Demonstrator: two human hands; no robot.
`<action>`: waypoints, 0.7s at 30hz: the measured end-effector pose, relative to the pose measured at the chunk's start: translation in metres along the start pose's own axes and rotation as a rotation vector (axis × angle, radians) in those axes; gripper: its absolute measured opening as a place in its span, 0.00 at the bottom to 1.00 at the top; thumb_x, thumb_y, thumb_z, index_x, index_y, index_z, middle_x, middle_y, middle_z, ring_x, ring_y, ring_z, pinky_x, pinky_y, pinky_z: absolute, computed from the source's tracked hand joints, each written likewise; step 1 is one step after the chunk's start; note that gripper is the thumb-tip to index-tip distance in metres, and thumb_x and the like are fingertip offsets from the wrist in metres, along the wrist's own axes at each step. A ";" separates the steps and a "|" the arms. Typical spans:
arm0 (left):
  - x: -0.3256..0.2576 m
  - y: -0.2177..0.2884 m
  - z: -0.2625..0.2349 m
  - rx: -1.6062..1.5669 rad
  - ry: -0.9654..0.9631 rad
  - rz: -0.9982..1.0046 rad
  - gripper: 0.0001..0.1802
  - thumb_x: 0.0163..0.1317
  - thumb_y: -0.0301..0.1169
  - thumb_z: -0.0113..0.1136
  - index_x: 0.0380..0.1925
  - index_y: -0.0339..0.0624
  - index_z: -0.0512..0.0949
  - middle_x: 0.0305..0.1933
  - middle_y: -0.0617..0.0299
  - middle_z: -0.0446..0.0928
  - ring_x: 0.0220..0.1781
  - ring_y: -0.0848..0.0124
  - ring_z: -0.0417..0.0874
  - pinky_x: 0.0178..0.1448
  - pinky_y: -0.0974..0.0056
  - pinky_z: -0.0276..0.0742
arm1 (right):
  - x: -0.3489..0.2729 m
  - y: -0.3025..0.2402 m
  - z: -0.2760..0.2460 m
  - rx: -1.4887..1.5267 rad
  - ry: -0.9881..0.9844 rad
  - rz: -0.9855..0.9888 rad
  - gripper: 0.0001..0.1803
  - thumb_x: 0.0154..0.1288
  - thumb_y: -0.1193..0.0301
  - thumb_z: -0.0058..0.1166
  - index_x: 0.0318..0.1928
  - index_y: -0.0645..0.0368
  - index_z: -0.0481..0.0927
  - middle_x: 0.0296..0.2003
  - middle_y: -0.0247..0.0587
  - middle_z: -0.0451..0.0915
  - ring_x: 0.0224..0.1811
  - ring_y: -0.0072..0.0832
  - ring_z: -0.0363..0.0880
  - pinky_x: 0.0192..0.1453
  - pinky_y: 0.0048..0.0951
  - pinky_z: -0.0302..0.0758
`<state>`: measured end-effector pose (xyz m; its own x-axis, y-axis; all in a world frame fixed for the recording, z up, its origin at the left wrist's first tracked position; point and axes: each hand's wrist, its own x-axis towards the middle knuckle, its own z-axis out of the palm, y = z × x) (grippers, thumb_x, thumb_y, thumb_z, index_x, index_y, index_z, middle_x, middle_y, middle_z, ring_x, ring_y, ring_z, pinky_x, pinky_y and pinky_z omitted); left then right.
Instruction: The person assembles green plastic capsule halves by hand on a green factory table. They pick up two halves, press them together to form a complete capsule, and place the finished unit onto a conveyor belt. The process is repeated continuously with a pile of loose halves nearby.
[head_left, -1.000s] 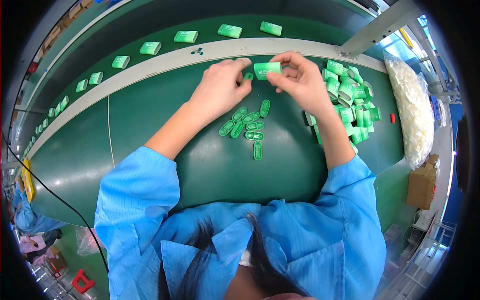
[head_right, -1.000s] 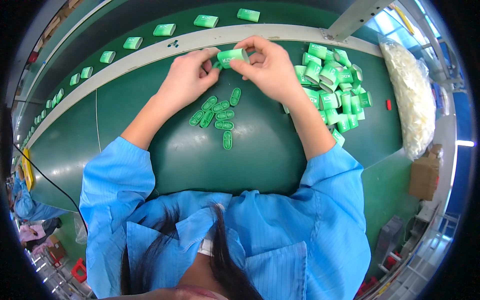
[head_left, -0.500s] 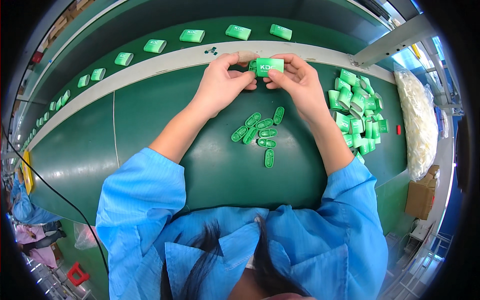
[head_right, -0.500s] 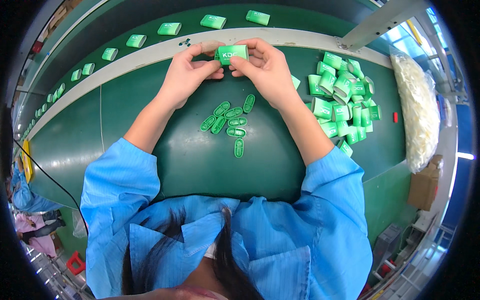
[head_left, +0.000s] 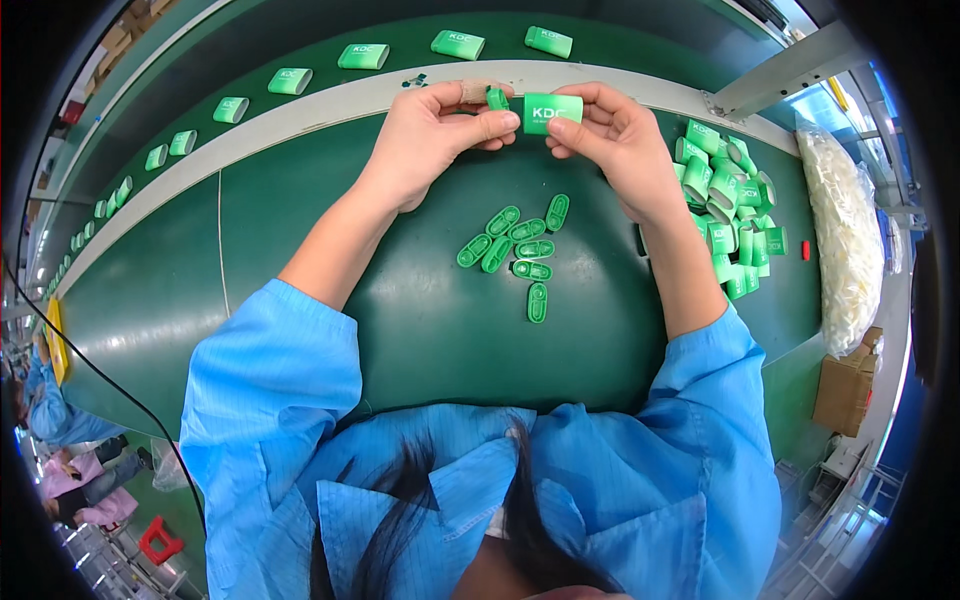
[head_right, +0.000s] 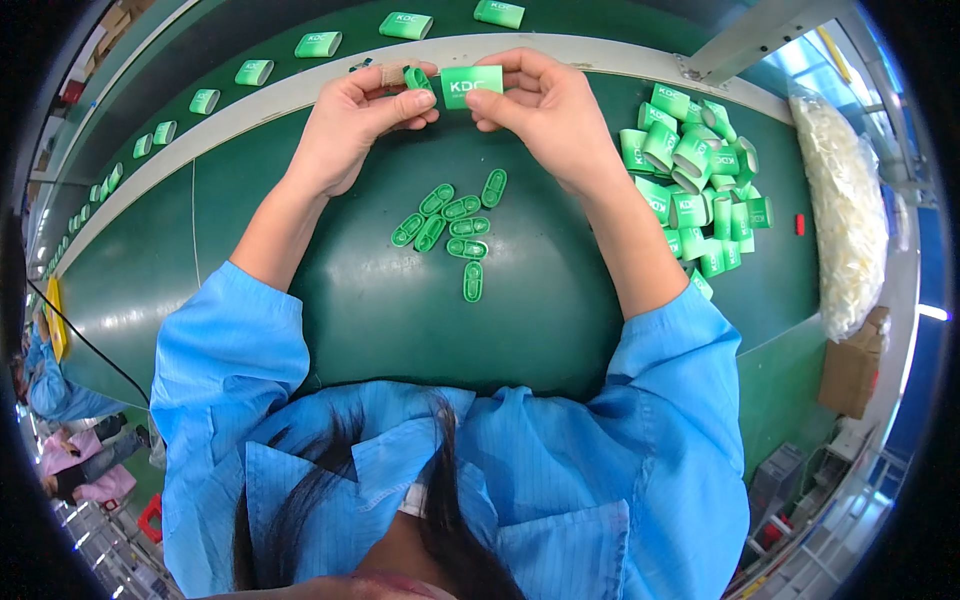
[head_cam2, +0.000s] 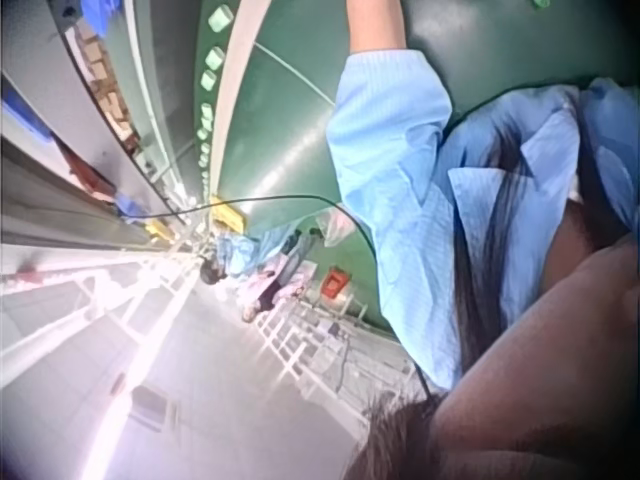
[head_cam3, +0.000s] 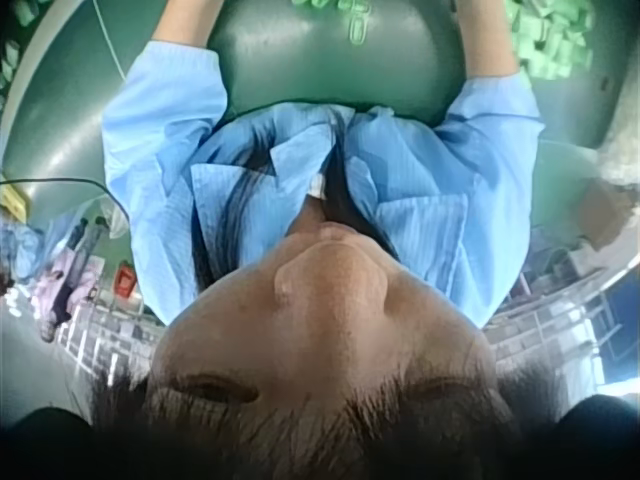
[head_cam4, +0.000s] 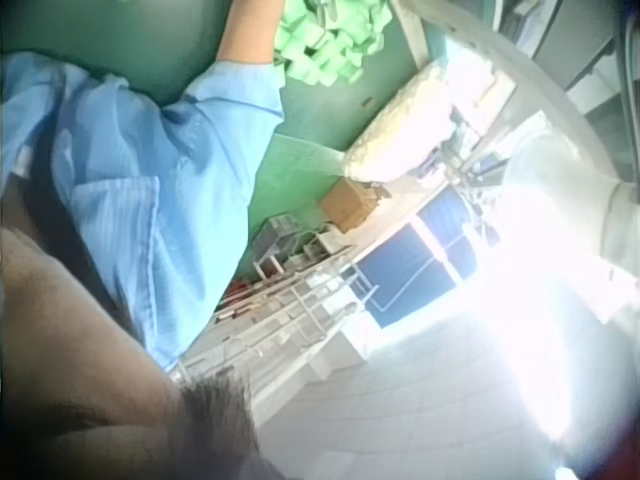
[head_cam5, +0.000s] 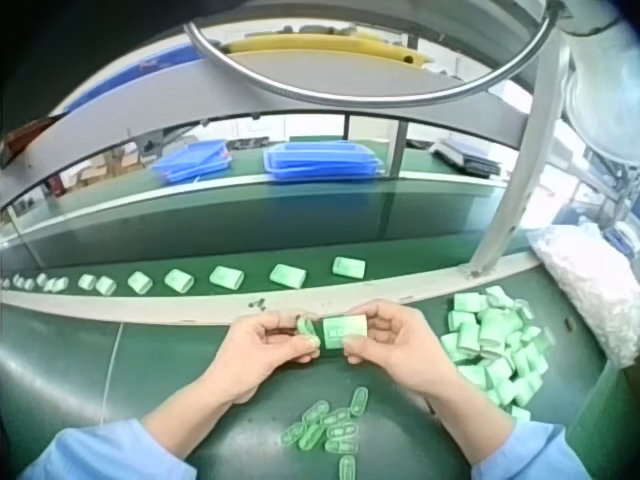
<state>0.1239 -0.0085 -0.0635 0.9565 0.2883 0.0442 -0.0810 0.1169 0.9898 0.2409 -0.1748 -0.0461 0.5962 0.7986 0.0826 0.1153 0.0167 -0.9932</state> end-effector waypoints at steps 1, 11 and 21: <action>-0.001 -0.003 -0.002 0.000 -0.010 0.022 0.18 0.57 0.26 0.62 0.48 0.34 0.76 0.40 0.60 0.78 0.37 0.75 0.80 0.44 0.72 0.77 | -0.001 0.001 0.002 0.026 -0.015 0.025 0.16 0.59 0.76 0.57 0.47 0.67 0.73 0.37 0.40 0.80 0.37 0.21 0.79 0.41 0.22 0.76; -0.005 0.002 0.005 0.308 0.014 0.051 0.18 0.54 0.28 0.66 0.44 0.34 0.79 0.34 0.61 0.81 0.35 0.77 0.80 0.41 0.72 0.77 | 0.000 0.011 -0.002 0.118 -0.063 0.035 0.16 0.58 0.78 0.57 0.47 0.67 0.73 0.40 0.44 0.80 0.39 0.25 0.80 0.45 0.23 0.78; -0.009 -0.009 0.018 0.244 0.119 0.164 0.17 0.61 0.30 0.57 0.47 0.29 0.76 0.35 0.57 0.80 0.37 0.72 0.82 0.43 0.71 0.78 | -0.003 0.009 0.008 0.076 0.040 -0.013 0.15 0.59 0.77 0.58 0.45 0.67 0.73 0.39 0.45 0.81 0.38 0.25 0.81 0.44 0.23 0.78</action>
<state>0.1210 -0.0294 -0.0702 0.8957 0.3953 0.2038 -0.1477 -0.1679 0.9747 0.2343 -0.1721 -0.0559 0.6264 0.7734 0.0972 0.0632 0.0739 -0.9953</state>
